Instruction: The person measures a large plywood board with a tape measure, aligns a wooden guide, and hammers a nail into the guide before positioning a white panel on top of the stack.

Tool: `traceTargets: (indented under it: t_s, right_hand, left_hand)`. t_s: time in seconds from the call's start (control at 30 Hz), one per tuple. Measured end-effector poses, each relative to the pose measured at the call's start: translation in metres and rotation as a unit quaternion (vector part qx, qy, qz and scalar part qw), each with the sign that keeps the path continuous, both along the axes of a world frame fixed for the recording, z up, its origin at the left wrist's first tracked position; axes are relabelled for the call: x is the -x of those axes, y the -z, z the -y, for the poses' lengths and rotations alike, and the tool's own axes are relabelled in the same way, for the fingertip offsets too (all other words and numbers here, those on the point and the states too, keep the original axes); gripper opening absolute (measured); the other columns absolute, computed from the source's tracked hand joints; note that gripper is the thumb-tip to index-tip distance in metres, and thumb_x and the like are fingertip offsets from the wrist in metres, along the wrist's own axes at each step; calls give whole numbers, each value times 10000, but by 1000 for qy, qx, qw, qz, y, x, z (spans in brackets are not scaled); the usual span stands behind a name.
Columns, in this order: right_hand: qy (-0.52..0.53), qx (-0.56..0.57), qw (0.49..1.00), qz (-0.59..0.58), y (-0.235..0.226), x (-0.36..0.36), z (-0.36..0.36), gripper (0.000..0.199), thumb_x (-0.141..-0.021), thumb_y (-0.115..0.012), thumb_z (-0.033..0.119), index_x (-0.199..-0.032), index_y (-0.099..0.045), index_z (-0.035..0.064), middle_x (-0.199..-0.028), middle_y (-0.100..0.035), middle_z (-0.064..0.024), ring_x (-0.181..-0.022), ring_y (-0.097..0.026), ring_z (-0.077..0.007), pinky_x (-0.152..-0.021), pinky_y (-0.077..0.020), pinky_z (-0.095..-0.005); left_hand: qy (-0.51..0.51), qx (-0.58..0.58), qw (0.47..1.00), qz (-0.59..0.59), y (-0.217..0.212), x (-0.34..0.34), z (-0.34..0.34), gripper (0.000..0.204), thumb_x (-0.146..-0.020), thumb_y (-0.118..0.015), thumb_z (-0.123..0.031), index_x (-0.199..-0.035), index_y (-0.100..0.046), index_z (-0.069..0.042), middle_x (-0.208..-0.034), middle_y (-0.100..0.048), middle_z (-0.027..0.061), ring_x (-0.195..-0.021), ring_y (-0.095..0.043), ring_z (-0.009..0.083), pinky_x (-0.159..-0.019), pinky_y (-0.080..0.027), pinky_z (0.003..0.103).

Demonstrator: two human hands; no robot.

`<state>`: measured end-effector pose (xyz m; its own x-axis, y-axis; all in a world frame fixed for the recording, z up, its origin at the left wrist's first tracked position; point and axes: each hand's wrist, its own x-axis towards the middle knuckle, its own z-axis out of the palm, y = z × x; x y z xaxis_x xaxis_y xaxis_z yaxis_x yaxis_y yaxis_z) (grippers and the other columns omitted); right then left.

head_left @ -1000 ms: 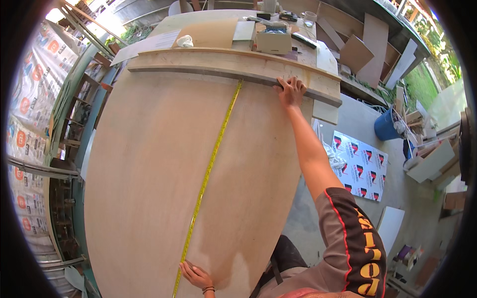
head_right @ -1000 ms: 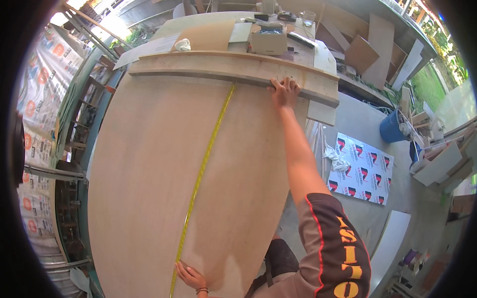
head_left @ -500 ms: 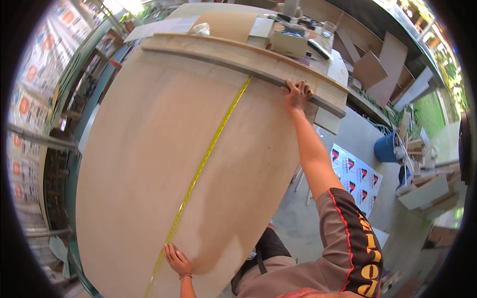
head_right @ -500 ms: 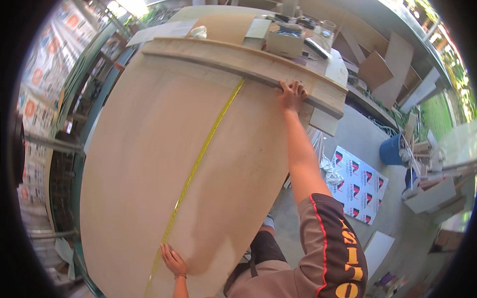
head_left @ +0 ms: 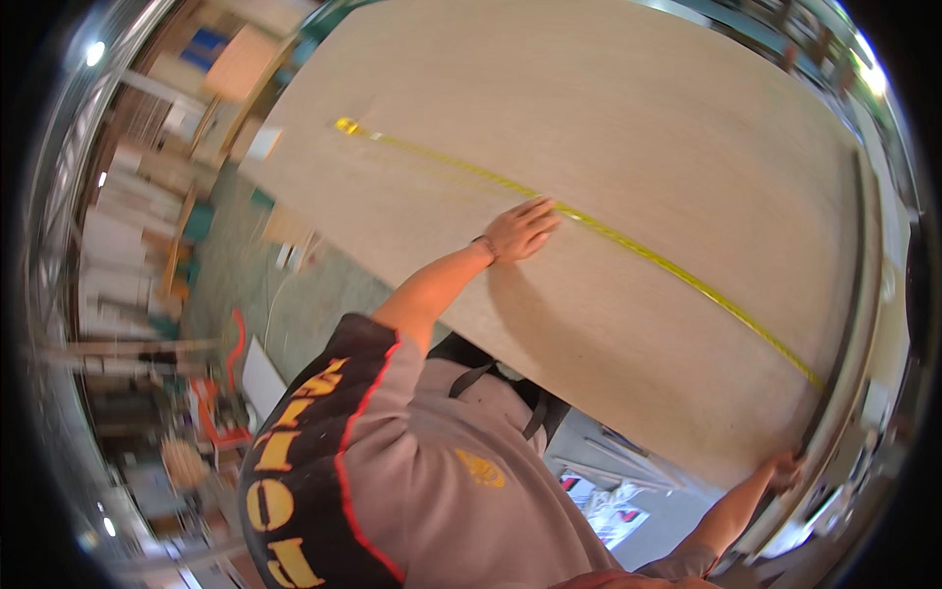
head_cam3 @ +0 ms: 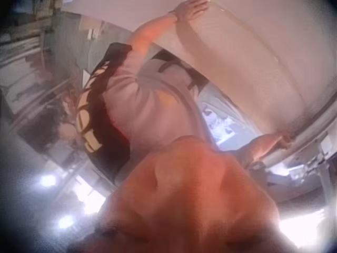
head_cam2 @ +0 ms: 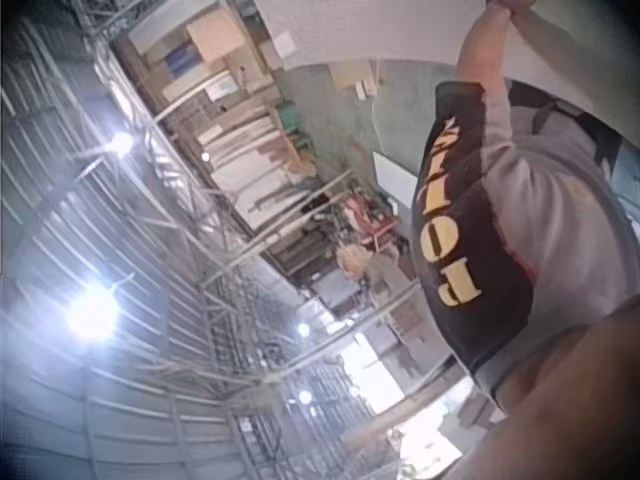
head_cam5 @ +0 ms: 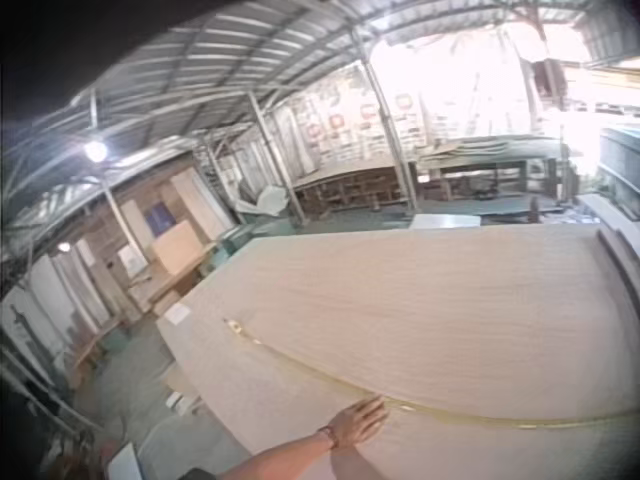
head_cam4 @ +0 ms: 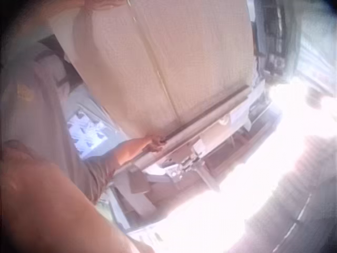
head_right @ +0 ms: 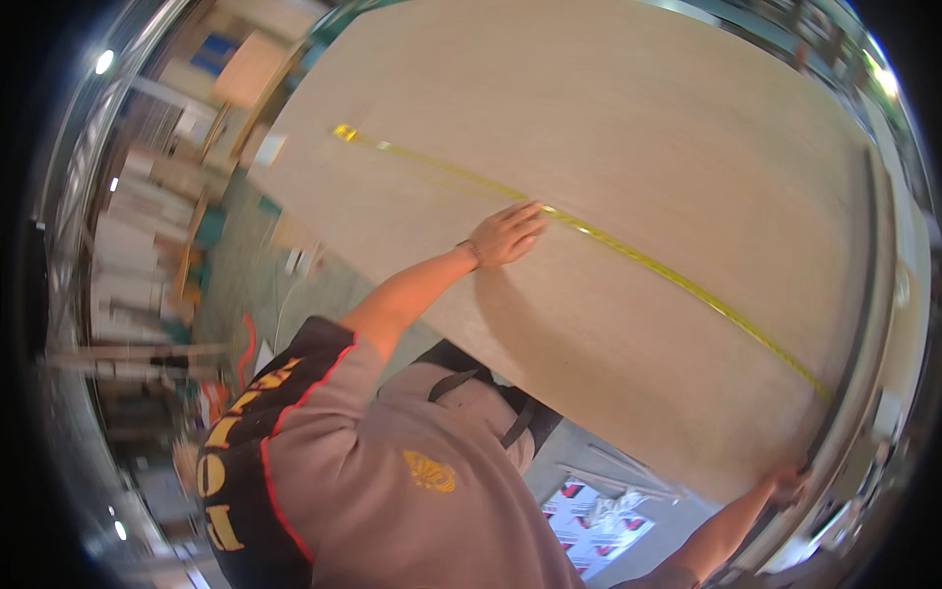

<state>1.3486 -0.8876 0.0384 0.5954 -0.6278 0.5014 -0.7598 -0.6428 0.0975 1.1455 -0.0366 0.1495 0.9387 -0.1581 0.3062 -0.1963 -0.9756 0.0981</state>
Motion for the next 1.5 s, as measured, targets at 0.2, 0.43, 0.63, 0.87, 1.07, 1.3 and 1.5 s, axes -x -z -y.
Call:
traceTargets:
  t_s: [0.2, 0.43, 0.63, 0.87, 1.07, 1.3, 1.5]
  right_hand:
    - [7, -38, 998, 39, -25, -3, 0, 531, -806, -528, 779, -1246, -637, 502, -1199, -567, -84, -1099, -511, -326, -899, -338, -558]
    - [29, -23, 999, 33, -29, -3, 0, 543, -799, -515, 790, -1244, -637, 505, -1215, -549, -76, -1078, -499, -320, -884, -335, -562]
    - [21, -23, 999, 20, -24, -4, -5, 527, -823, -541, 761, -1270, -628, 496, -1228, -567, -85, -1128, -508, -330, -910, -349, -569]
    - [-39, 63, 992, 99, -11, 7, -80, 729, -868, -472, 777, -1487, -416, 394, -1355, -446, -224, -1084, -474, -412, -886, -341, -587]
    - [-299, -40, 952, 45, 10, 72, -349, 700, -932, -513, 651, -1534, -387, 317, -1522, -376, -95, -1344, -378, -330, -1026, -324, -532]
    - [-502, -261, 822, -65, -83, 180, -783, 672, -922, -626, 459, -1523, -385, 281, -1539, -330, -109, -1411, -298, -331, -1120, -228, -532]
    - [-468, -246, 847, -61, -78, 216, -977, 581, -967, -570, 420, -1502, -401, 269, -1522, -344, -113, -1394, -305, -324, -1132, -189, -526]
  left_hand:
    - [-2, -10, 1000, 28, 3, 6, 9, 373, -946, -591, -220, -1293, -564, -86, -1441, -491, 149, -1365, -458, 309, -1095, -455, 423]
    - [6, -14, 1000, 7, 3, -9, 10, 382, -933, -598, -212, -1291, -564, -86, -1450, -481, 151, -1352, -464, 318, -1089, -456, 422]
    - [6, -4, 1000, 7, 4, -8, 5, 400, -928, -595, -207, -1311, -554, -99, -1460, -465, 149, -1359, -442, 327, -1124, -397, 466]
    - [-55, 56, 997, 24, 5, 2, -10, 516, -932, -604, -260, -1410, -482, -108, -1477, -439, 157, -1378, -406, 340, -1147, -339, 495]
    - [-298, 202, 930, 78, 19, 36, -80, 645, -920, -620, -316, -1479, -381, -101, -1504, -363, 240, -1419, -313, 422, -1173, -250, 536]
    - [-582, 169, 778, 167, 33, 156, -393, 854, -849, -707, -413, -1523, -294, -89, -1534, -295, 260, -1408, -293, 436, -1155, -244, 550]
    - [-515, 179, 826, 140, 22, 193, -581, 1022, -777, -757, -560, -1531, -254, -87, -1491, -339, 206, -1392, -333, 345, -1149, -247, 514]
